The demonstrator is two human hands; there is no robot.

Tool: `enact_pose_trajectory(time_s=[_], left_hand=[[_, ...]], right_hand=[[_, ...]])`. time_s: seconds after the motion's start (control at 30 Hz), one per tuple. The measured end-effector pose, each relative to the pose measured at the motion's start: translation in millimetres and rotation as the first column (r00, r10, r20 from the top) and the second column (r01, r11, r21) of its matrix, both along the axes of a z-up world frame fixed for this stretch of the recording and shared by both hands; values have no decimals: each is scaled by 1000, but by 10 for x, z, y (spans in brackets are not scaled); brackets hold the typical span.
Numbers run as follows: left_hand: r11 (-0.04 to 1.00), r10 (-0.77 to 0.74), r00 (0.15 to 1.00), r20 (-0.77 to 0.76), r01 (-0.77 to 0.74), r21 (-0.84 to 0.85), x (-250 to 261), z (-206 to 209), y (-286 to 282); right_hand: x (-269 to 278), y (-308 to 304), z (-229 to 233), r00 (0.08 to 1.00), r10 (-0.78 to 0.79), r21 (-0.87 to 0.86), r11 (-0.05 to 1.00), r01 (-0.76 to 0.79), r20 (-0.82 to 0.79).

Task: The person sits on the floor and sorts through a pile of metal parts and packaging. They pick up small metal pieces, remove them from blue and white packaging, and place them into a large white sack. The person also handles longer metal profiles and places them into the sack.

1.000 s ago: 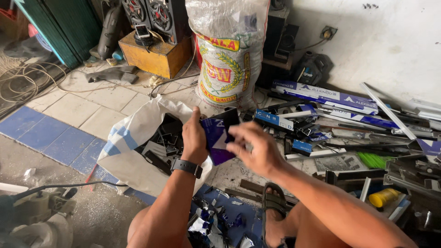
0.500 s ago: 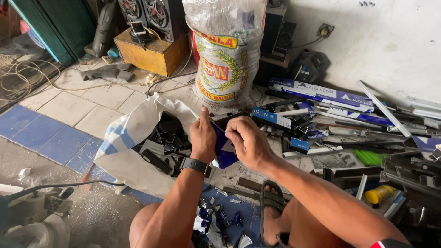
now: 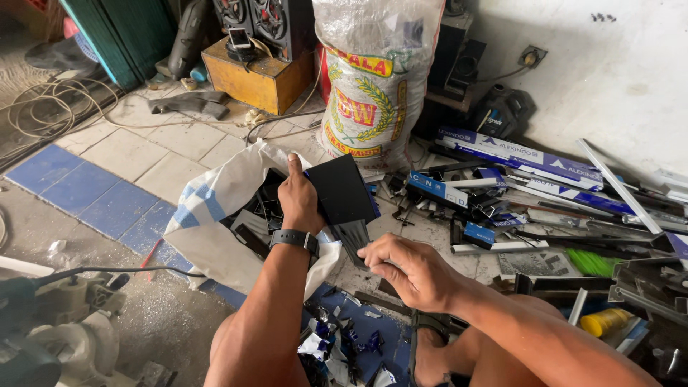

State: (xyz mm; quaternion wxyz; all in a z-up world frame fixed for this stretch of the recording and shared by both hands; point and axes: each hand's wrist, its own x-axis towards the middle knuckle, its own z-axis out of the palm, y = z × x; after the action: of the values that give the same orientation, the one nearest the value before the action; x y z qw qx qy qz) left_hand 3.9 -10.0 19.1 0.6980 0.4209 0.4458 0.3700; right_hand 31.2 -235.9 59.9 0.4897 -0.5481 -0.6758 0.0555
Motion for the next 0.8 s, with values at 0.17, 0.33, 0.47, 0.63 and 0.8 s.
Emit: enact_pose_trajectory(time_s=[0.17, 0.33, 0.47, 0.63, 0.8], left_hand=[[996, 68, 996, 57, -65, -53, 36, -13, 37], [980, 157, 972, 178, -131, -148, 48, -67, 240], [988, 108, 977, 184, -85, -131, -98, 117, 109], [991, 47, 965, 258, -12, -135, -110, 268, -324], [998, -68, 979, 190, 70, -7, 13, 5, -584]], right_hand=[[11, -82, 88, 992, 98, -65, 994, -92, 83], [-63, -241, -270, 922, 386, -303, 881, -364, 13], [72, -91, -448, 939, 322, -200, 934, -295, 120], [361, 162, -261, 970, -221, -132, 969, 207, -102], [408, 333, -187, 905, -368, -93, 930, 356, -214]])
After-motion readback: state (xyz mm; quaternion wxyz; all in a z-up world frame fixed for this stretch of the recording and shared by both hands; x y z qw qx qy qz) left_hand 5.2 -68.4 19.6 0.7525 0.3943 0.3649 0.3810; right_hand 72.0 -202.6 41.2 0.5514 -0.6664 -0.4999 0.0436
